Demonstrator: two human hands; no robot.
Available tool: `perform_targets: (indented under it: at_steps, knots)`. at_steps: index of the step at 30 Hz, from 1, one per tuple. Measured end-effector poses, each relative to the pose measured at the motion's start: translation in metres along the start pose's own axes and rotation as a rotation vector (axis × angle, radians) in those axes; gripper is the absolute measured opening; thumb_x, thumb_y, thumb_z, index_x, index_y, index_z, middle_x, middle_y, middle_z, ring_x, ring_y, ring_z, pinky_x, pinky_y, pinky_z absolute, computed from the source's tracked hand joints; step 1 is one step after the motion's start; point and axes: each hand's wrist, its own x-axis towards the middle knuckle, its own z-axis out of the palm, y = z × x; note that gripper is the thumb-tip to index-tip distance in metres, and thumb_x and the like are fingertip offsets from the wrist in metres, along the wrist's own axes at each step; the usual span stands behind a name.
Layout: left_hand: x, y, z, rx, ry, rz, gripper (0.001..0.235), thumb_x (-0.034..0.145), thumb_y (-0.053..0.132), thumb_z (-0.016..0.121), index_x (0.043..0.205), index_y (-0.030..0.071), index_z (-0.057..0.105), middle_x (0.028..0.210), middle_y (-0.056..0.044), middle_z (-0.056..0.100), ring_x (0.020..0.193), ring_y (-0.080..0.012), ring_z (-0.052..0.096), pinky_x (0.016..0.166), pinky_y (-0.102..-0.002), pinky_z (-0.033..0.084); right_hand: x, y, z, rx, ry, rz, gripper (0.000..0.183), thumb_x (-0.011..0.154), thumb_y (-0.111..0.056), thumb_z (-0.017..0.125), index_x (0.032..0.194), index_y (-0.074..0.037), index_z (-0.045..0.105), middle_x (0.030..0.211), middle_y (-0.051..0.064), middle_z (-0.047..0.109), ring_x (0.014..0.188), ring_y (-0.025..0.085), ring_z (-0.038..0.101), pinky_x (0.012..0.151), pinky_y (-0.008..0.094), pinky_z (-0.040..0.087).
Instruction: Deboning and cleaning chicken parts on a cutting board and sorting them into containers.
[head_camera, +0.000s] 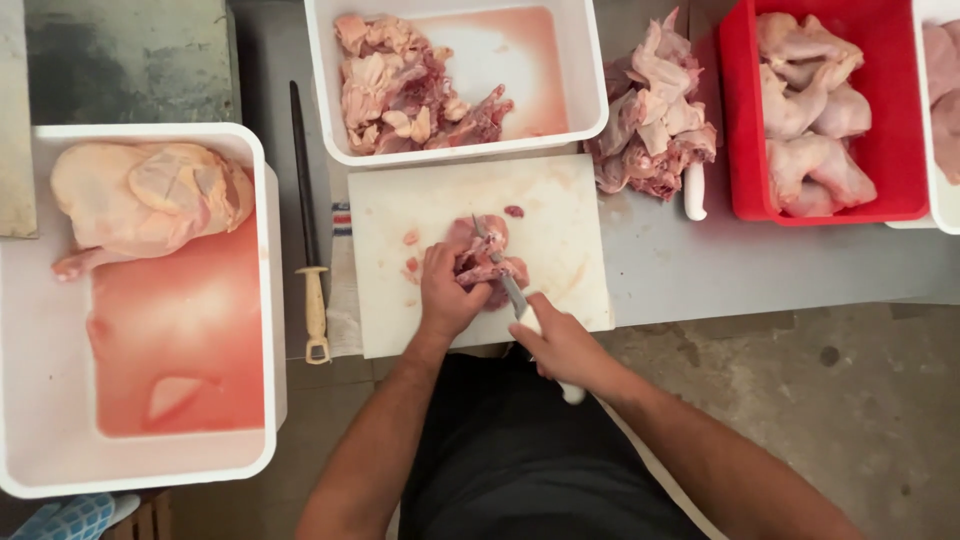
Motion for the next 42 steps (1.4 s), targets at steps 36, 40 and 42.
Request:
perform_targets:
  at_steps: [36,40,42]
  knots:
    - [0.024,0.079,-0.005,-0.646,0.246,-1.027,0.036,0.076,0.008,0.072,0.111,0.003,0.064,0.096,-0.015,0.065,0.088,-0.0253,0.062,0.081,-0.041,0.053,0.024,-0.028,0.020,-0.394,0.377,-0.007,0.038,0.102,-0.040,0.048,0.117,-0.006,0.052,0.082,0.033,0.070,0.091,0.054,0.070,0.081,0.062,0.053]
    - [0.024,0.089,-0.005,-0.659,0.309,-1.113,0.037,0.076,0.005,0.067,0.112,0.002,0.063,0.099,-0.013,0.061,0.092,-0.0237,0.059,0.083,-0.038,0.051,0.038,-0.014,0.048,-0.030,0.367,-0.027,0.035,0.100,-0.039,0.050,0.109,-0.006,0.055,0.060,0.019,0.070,0.081,0.045,0.074,0.078,0.055,0.055]
    - [0.016,0.077,0.000,-0.685,0.344,-1.108,0.040,0.075,0.003,0.069,0.114,0.002,0.063,0.099,-0.011,0.059,0.091,-0.0231,0.058,0.083,-0.039,0.052,0.041,-0.011,0.061,0.051,0.399,-0.038,0.033,0.102,-0.038,0.050,0.105,-0.005,0.054,0.061,0.022,0.069,0.072,0.040,0.075,0.074,0.053,0.056]
